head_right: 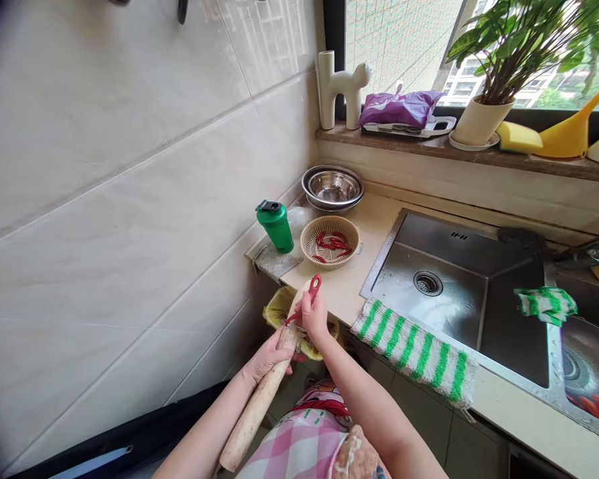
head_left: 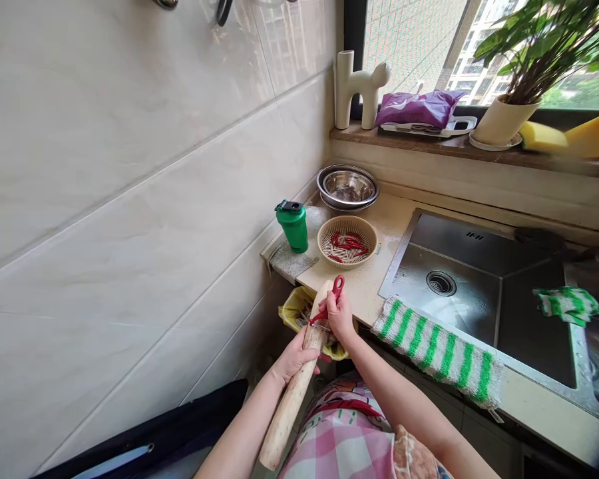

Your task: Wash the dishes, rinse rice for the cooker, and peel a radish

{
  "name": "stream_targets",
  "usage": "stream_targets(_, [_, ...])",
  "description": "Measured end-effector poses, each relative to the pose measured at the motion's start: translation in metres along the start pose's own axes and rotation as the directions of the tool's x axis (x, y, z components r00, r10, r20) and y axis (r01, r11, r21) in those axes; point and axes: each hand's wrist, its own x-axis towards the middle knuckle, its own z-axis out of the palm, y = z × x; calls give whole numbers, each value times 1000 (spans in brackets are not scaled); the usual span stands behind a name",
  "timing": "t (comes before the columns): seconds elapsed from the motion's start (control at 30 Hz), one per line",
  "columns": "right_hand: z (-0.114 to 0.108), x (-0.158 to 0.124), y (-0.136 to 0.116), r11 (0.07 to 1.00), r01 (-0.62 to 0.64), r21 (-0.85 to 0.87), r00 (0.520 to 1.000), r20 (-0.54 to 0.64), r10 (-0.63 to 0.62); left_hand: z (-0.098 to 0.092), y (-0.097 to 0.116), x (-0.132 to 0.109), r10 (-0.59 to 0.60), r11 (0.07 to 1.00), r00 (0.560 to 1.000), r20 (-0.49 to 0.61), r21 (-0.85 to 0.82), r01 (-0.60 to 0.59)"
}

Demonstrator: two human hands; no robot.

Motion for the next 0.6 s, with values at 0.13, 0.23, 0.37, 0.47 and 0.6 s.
stream_targets(0.13, [-1, 12, -2, 1000, -2, -28, 1000, 6, 3, -6, 1, -4, 32, 999, 998, 45, 36, -34])
stream_targets(0.23, [-4, 23, -5, 1000, -20, -2, 998, -52, 20, -10, -2, -5, 11, 997, 998, 67, 76, -17])
stream_targets(0.37, [-11, 42, -8, 998, -22, 64, 996, -89, 27, -14, -10, -4, 32, 998, 997, 66, 51, -36])
stream_targets(0.47, [-14, 51, -10, 994, -27, 107, 994, -105, 38, -16, -10, -4, 43, 997, 997, 70, 53, -47])
stream_targets(0.6, [-19, 55, -14, 989, -34, 146, 990, -130, 53, -17, -2, -10, 3, 994, 995, 95, 109, -13])
